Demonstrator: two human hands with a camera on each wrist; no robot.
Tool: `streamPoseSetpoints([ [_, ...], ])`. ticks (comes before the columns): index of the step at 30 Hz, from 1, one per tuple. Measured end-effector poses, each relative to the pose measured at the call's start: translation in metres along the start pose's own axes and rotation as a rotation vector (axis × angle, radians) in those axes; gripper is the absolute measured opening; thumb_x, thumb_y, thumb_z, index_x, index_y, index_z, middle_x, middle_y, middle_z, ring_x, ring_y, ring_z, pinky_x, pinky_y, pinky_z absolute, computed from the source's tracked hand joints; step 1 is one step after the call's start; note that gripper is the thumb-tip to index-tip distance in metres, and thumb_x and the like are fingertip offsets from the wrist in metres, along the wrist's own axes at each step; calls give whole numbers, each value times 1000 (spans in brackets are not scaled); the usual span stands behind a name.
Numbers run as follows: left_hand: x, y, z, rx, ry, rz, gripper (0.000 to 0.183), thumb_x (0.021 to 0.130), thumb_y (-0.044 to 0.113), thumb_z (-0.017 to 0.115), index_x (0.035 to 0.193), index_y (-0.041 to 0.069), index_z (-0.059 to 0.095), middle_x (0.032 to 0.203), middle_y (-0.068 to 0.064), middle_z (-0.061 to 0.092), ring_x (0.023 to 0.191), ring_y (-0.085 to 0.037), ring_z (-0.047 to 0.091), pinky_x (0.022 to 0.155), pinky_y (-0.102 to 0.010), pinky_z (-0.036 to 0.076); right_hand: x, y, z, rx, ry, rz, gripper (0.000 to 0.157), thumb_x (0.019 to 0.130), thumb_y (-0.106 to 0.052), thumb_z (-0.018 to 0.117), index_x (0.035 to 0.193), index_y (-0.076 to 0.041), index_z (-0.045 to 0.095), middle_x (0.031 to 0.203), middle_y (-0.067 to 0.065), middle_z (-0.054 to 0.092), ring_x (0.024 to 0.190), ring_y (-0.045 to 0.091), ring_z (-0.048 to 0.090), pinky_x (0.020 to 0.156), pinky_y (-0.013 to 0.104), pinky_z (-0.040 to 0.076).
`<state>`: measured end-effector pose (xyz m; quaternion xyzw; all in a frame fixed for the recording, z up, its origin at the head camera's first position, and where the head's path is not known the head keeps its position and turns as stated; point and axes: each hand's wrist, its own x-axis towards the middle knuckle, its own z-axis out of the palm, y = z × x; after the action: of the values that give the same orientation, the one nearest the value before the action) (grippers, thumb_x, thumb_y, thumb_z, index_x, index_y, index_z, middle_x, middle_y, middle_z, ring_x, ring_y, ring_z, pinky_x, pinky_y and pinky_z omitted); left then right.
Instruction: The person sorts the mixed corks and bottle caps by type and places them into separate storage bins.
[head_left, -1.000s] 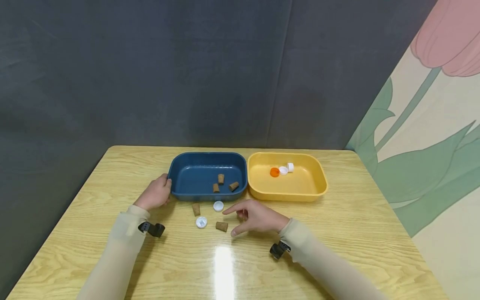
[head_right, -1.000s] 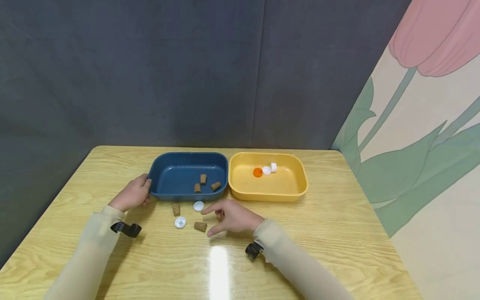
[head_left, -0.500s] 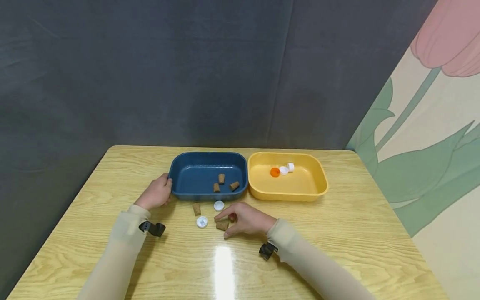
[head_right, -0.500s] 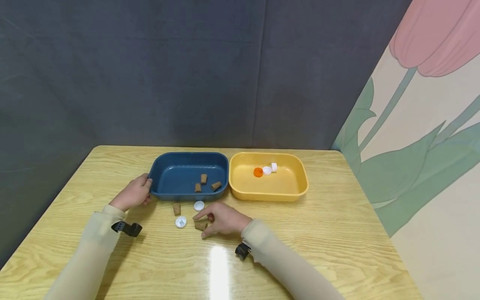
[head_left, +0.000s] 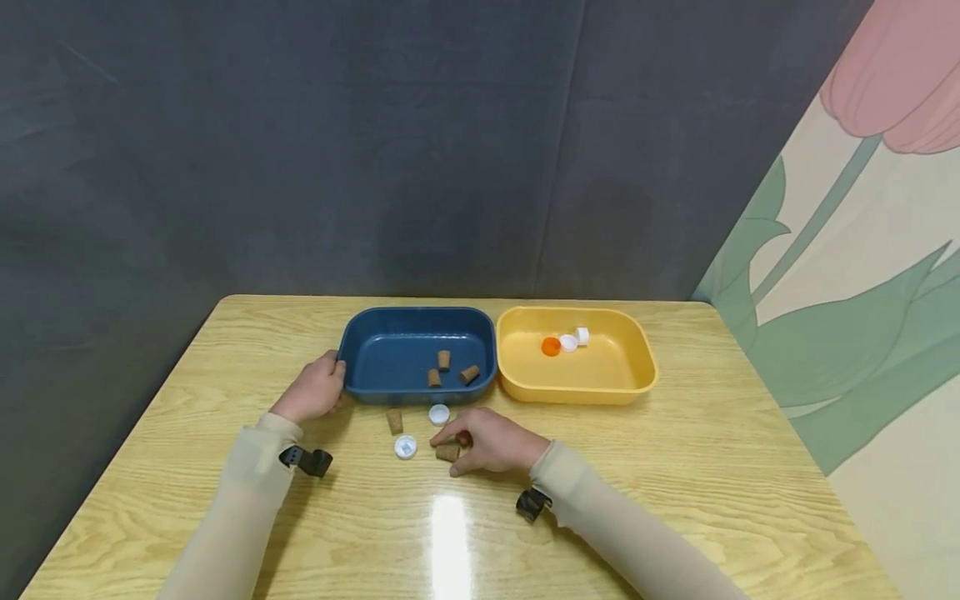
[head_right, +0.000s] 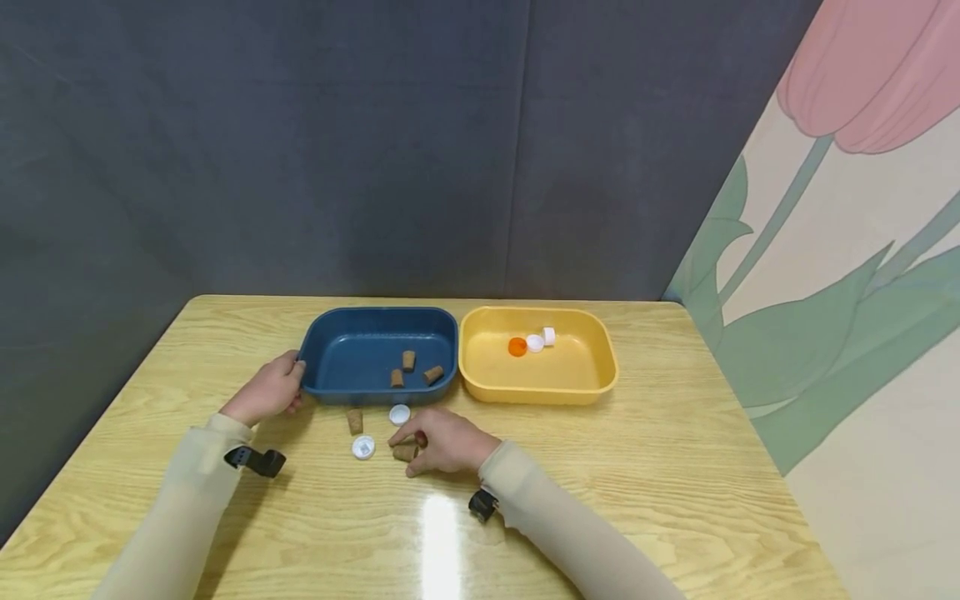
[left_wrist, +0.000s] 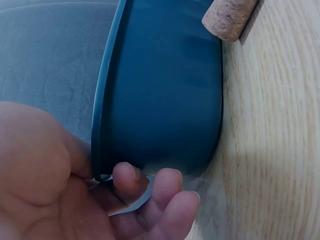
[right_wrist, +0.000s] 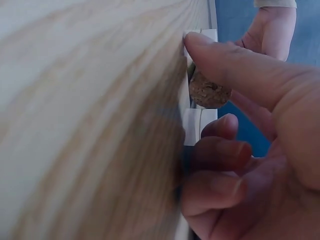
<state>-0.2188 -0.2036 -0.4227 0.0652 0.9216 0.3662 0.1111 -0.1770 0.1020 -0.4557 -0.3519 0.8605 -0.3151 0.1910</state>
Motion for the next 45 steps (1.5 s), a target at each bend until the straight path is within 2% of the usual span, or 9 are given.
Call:
streamPoseSetpoints([
  [9, 1, -1, 1, -4, 9, 1, 37, 109, 14, 23, 127, -11, 44, 70, -12, 55, 57, -22, 56, 56, -34, 46, -1, 0, 0, 4, 26, 12, 38, 78, -20, 88, 114, -16, 76, 78, 2, 58, 69, 5, 44, 63, 20, 38],
  [19, 0, 1, 1, 4, -1, -5, 37, 110, 14, 23, 129, -11, 43, 70, -13, 55, 58, -24, 56, 57, -35, 46, -2, 1, 1, 28, 61, 29, 40, 74, -27, 90, 112, -19, 78, 78, -5, 57, 70, 5, 45, 62, 20, 38],
  [26, 0, 2, 1, 8, 1, -8, 37, 109, 14, 23, 128, -12, 42, 70, -12, 55, 57, -23, 56, 57, -34, 46, -5, 1, -4, 82, 106, -11, 42, 73, -24, 91, 112, -14, 78, 77, -2, 57, 68, 6, 46, 61, 20, 40],
  [36, 0, 0, 1, -3, 3, 2, 39, 109, 13, 23, 131, -13, 41, 71, -14, 55, 59, -25, 57, 56, -35, 47, -10, -17, -22, 119, 123, 17, 44, 77, -25, 89, 118, -15, 76, 80, 10, 56, 69, 10, 44, 60, 21, 36],
  [45, 0, 0, 1, -14, 2, -1, 37, 109, 13, 23, 129, -12, 42, 73, -16, 56, 61, -24, 57, 57, -35, 48, -7, -30, -51, 123, 222, 24, 40, 76, -22, 89, 114, -14, 77, 69, -2, 46, 67, 13, 40, 60, 23, 32],
])
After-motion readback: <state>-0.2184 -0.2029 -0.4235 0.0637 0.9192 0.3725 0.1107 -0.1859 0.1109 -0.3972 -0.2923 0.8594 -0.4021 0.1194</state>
